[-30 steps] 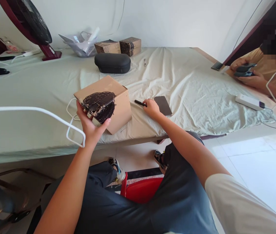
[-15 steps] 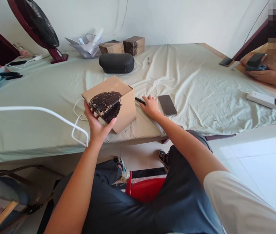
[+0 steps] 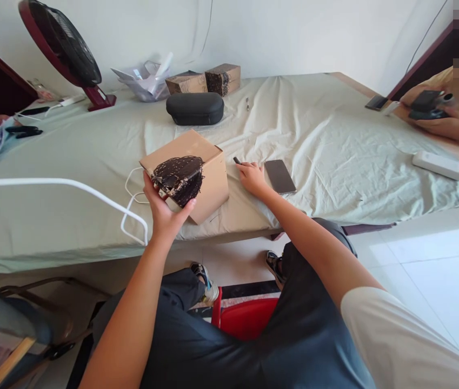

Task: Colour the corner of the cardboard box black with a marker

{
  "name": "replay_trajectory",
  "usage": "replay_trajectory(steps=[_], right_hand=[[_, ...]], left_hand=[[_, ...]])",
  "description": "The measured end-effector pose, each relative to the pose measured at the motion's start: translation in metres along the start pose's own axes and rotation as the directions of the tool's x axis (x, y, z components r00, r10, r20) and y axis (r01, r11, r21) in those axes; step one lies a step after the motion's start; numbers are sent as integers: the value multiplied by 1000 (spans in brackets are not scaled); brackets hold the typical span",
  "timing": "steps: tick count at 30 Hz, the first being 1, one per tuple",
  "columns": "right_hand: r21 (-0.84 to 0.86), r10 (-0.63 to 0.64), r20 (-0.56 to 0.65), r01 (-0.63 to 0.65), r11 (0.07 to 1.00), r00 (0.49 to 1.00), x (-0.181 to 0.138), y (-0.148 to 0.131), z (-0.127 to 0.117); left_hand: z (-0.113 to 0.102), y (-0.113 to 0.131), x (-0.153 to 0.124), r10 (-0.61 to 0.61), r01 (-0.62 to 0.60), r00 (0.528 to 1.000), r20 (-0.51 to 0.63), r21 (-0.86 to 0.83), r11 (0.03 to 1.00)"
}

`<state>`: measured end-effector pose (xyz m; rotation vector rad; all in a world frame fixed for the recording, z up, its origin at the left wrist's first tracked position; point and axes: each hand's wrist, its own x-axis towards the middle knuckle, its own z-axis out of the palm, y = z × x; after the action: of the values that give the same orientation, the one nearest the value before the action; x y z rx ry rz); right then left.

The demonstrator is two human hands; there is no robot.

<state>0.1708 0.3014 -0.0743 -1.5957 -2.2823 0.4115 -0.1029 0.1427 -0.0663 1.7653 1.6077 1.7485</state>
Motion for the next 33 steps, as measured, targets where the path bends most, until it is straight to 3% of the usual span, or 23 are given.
replay_trajectory(steps=[7,14,18,21,23,25,28,30,33], right_hand=[[108,117,-53,-111,988,992,4,15,-11],[180,34,-168,-3,984,985,-22,10,-42],[339,32,-245,55,939,969,-48,8,-60],[487,55,-243,73,870,968,-62,4,-72],[580,6,-191,107,808,982,-69,0,-81],[685,-75,-63,98,722,995,-73,-2,-89],[832,-223,115,29,554,968,-76,-7,-94],[905,-304,75,63,422,950,-75,-12,-93],[934,-306,-107,201,295,946,-70,-18,-91]], left_hand=[[-1,-2,2,-3,3,1000,9,15,1000],[-4,-2,5,6,-6,1000,18,-32,999],[-4,0,6,-17,18,1000,17,-52,998],[-2,-3,9,-30,31,999,15,-114,993],[2,-5,14,-72,70,997,-6,-179,981],[7,-3,21,-151,129,987,-57,-282,951],[20,11,35,-267,187,960,-84,-513,838],[30,23,44,-296,211,955,-33,-625,751],[40,34,55,-282,271,955,90,-646,713]])
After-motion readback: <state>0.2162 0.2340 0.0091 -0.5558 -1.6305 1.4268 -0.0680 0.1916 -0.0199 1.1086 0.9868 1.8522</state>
